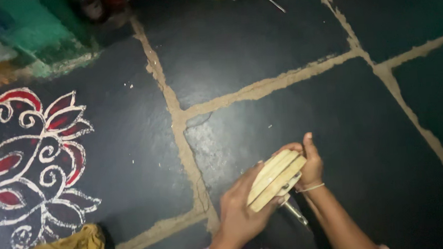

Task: The person sits on the floor and uses a screwdriver to remove screws from a circular electrical fixture. They then use a fork to adjust the central socket and wires, and finally insert a small white plastic piece into the socket.

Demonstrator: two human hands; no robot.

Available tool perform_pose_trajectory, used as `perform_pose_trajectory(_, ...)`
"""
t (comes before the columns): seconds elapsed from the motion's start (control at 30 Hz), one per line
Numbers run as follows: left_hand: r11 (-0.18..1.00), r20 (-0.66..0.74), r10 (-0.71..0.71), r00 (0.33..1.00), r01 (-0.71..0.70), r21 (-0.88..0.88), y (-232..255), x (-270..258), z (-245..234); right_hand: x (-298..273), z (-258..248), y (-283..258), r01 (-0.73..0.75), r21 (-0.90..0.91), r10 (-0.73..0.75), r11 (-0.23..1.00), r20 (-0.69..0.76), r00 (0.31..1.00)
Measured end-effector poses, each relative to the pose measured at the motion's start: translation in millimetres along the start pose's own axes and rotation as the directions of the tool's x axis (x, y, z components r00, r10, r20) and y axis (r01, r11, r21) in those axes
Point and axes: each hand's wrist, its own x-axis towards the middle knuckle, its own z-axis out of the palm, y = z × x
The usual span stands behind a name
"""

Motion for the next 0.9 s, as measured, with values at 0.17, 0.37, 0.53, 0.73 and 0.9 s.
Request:
perform_pose_trajectory(0.17, 0.949, -0.055, -0.255, 0.965, 0.239, -0.206, -40, 6, -14, 22, 37, -1, 0.002, -0.327, -0.016, 0.945, -0.04, 0.999)
perform_pose_trajectory(0.37, 0.598, -0.062, -0.591, 0.804, 0.386, -0.702, -107, 11, -44, 118, 63, -40, 0.472, -0.841, -0.258, 0.266, 0.409, 0.875)
perform_pose_trajectory(0.53, 0.47, -0.048, -0.661, 0.749, 0.363, -0.804, -155, 2, -47, 273, 44, -113, 0.359, -0.923, -0.458, -0.141, 0.382, 0.802)
perform_pose_trajectory(0.73, 0.488, 0.053, -0.678, 0.734, 0.502, -0.714, -211, -16, -51, 390, 21, -161, 0.271, -0.929, -0.5, -0.252, 0.365, 0.785)
perform_pose_trajectory(0.9, 0.418, 0.134, -0.68, 0.72, 0.532, -0.737, -224, -21, -48, 425, 38, -174, 0.06, -0.909, -0.307, -0.413, 0.201, 0.93)
